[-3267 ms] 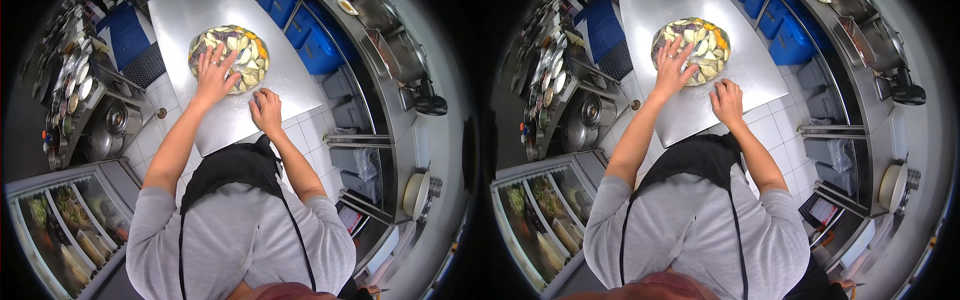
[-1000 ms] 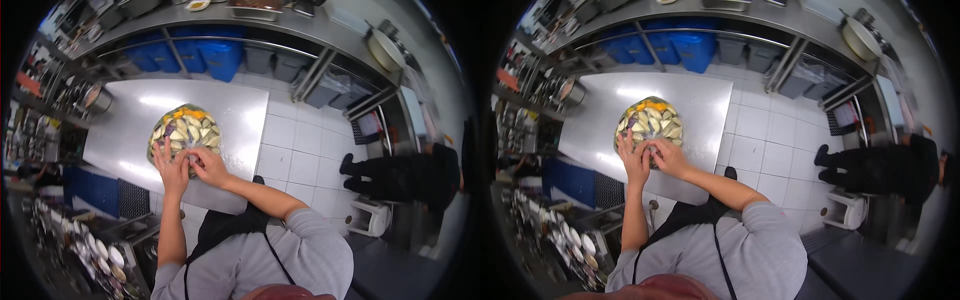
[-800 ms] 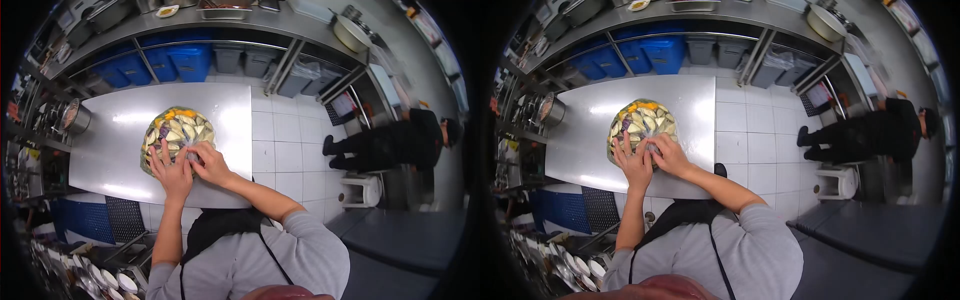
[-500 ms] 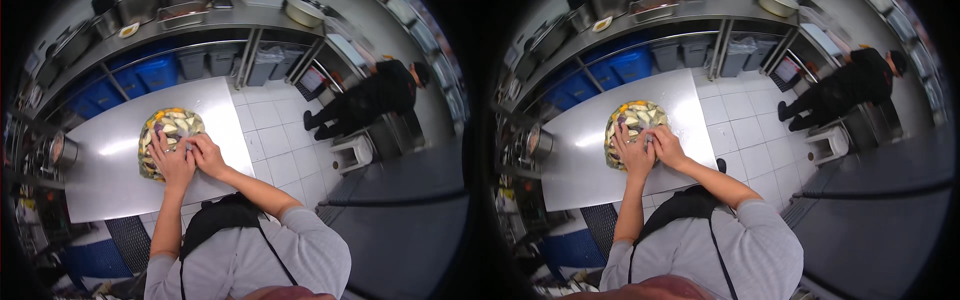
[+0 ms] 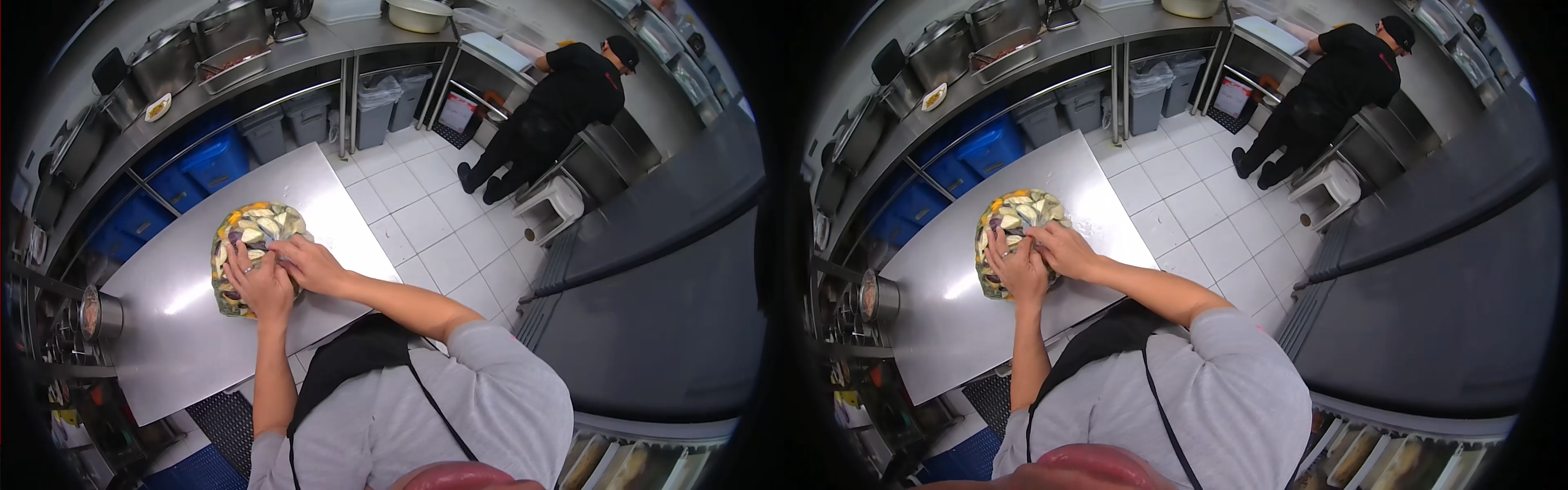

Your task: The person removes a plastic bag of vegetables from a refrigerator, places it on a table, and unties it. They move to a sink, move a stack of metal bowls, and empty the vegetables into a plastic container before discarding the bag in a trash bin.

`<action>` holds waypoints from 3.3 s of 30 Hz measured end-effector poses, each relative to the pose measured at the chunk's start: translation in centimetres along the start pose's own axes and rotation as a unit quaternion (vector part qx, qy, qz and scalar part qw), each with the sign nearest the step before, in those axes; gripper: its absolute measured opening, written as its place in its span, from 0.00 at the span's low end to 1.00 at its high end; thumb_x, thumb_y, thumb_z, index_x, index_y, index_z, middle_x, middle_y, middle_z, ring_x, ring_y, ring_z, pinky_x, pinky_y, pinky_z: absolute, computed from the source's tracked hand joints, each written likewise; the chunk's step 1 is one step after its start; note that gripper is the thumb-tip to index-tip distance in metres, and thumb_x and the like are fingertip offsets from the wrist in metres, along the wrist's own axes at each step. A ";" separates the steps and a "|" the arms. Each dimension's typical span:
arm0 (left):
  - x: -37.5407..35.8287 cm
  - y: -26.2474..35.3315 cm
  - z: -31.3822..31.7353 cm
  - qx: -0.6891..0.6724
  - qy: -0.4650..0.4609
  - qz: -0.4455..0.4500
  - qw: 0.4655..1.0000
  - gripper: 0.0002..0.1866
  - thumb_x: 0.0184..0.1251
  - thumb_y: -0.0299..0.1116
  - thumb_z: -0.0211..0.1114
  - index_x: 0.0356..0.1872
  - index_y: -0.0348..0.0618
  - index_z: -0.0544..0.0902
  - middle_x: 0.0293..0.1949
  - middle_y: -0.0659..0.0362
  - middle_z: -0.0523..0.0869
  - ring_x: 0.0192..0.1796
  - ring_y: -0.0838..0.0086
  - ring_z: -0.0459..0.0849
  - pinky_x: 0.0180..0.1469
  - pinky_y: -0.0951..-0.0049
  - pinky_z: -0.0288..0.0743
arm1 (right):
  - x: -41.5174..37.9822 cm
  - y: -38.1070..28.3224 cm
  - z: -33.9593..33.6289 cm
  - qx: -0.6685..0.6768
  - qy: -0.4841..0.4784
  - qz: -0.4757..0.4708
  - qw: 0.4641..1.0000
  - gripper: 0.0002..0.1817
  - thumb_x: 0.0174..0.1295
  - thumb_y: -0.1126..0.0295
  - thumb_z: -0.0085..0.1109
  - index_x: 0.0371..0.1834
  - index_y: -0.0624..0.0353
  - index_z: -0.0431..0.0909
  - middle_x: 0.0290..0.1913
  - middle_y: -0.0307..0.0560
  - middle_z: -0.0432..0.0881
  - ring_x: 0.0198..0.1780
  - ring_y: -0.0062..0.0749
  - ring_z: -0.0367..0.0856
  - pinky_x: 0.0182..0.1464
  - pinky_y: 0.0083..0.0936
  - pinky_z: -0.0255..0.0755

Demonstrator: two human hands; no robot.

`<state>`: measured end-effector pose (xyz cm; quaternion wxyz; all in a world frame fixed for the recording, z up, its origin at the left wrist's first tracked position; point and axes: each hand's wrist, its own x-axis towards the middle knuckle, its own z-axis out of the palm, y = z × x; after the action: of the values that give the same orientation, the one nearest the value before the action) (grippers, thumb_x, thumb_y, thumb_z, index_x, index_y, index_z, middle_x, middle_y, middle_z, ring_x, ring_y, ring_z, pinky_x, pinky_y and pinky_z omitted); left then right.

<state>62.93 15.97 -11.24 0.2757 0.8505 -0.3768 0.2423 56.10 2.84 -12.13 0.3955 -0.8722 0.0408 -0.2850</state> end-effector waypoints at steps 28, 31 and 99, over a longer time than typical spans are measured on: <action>-2.0 -1.3 0.5 0.001 -0.019 0.076 0.997 0.22 0.59 0.42 0.66 0.55 0.49 0.85 0.68 0.48 0.74 0.75 0.45 0.63 0.75 0.37 0.49 | -4.1 -2.7 0.4 0.159 0.077 -0.095 0.980 0.07 0.64 0.70 0.63 0.37 0.63 0.83 0.38 0.54 0.83 0.41 0.51 0.81 0.46 0.39 0.76; -1.7 -0.2 -0.7 -0.014 -0.007 0.044 0.999 0.22 0.51 0.37 0.71 0.50 0.46 0.84 0.64 0.49 0.76 0.74 0.46 0.64 0.75 0.38 0.48 | -4.3 -0.7 0.5 0.235 0.026 0.030 0.971 0.11 0.73 0.72 0.56 0.48 0.66 0.85 0.42 0.51 0.87 0.41 0.37 0.85 0.46 0.32 0.79; 0.9 -7.1 -9.5 -0.442 0.129 -0.251 0.851 0.07 0.75 0.31 0.66 0.41 0.38 0.85 0.27 0.68 0.80 0.27 0.87 0.72 0.29 0.83 0.65 | 4.9 -0.5 -1.3 0.091 0.032 0.067 0.993 0.11 0.69 0.68 0.60 0.32 0.65 0.78 0.27 0.50 0.77 0.29 0.33 0.75 0.34 0.30 0.68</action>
<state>67.04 25.66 -5.76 0.7202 0.6655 -0.1787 0.0806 59.42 0.83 -8.78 0.4900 -0.8184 0.0857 -0.2877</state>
